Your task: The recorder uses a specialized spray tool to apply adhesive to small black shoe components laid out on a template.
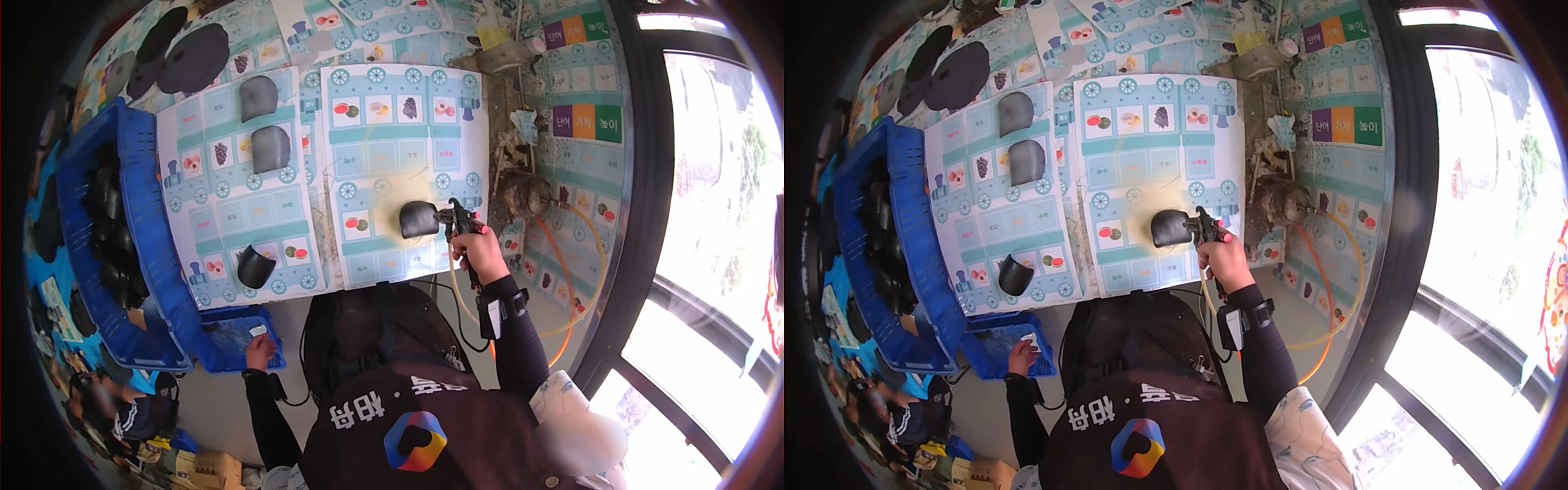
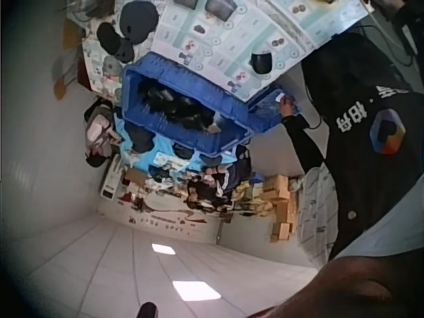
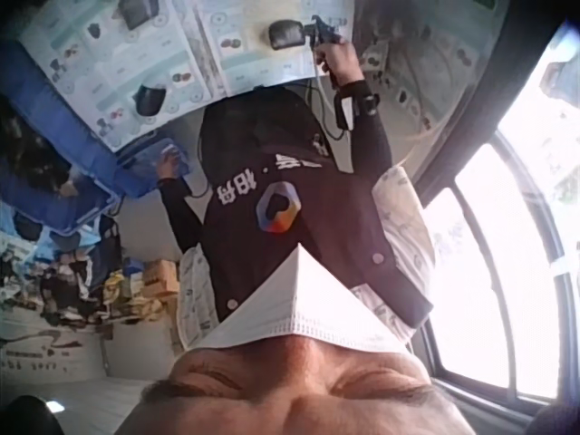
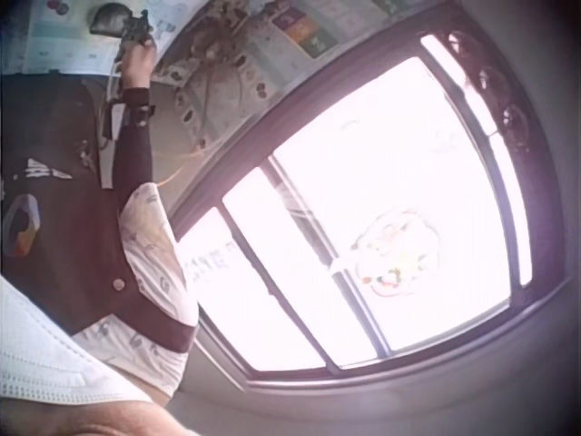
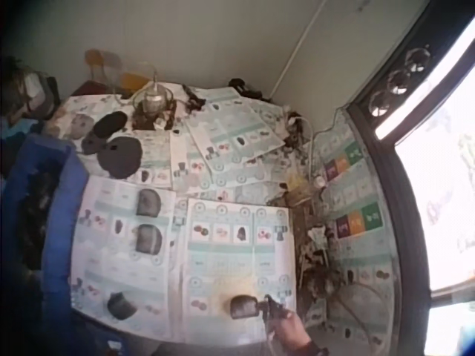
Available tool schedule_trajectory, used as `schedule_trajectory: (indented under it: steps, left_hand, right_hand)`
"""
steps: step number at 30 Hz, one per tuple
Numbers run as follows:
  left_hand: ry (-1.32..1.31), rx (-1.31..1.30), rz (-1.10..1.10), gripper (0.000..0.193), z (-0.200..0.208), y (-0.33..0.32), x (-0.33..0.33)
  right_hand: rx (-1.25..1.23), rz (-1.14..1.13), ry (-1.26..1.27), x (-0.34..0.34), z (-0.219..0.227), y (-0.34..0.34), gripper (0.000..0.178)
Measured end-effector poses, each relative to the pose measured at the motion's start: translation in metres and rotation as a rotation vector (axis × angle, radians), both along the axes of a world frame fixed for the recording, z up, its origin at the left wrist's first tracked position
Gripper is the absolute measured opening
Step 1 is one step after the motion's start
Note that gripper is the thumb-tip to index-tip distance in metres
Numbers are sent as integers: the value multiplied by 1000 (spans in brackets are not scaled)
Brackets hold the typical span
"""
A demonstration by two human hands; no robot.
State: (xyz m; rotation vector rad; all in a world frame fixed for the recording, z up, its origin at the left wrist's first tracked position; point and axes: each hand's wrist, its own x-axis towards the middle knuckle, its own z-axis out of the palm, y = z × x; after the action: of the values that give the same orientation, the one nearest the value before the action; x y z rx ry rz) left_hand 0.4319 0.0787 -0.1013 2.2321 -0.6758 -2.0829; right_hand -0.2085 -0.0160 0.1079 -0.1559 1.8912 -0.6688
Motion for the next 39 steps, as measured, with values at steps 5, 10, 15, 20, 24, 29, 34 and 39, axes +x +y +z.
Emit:
schedule_trajectory:
  steps: [5, 10, 15, 20, 24, 29, 34, 39]
  left_hand:
    - [-5, -28, -7, 29, -6, -6, 4]
    - [-20, -18, 17, 27, -4, -28, -9]
    - [-25, -75, -49, 26, 6, -38, -20]
    - [-4, -68, -50, 25, -2, -28, -9]
    - [-1, -55, -51, 28, -13, -10, 3]
    - [-1, -89, -65, 28, -5, -3, -7]
    - [-20, -89, -67, 26, 2, 7, -6]
    - [-13, -100, -46, 28, 3, 20, 0]
  right_hand:
    - [43, -43, 68, 2, 5, -5, 8]
    - [1, -69, 41, 6, -4, -10, 8]
    - [70, 86, -41, 8, 9, -22, 7]
    - [2, 51, 13, 1, -1, -14, 10]
    - [15, 90, -90, 11, 10, -22, 11]
    - [-40, 61, 20, 1, -3, -4, 10]
    - [-29, 142, -64, 1, -7, -7, 10]
    - [-67, 159, -42, -7, -12, -2, 9]
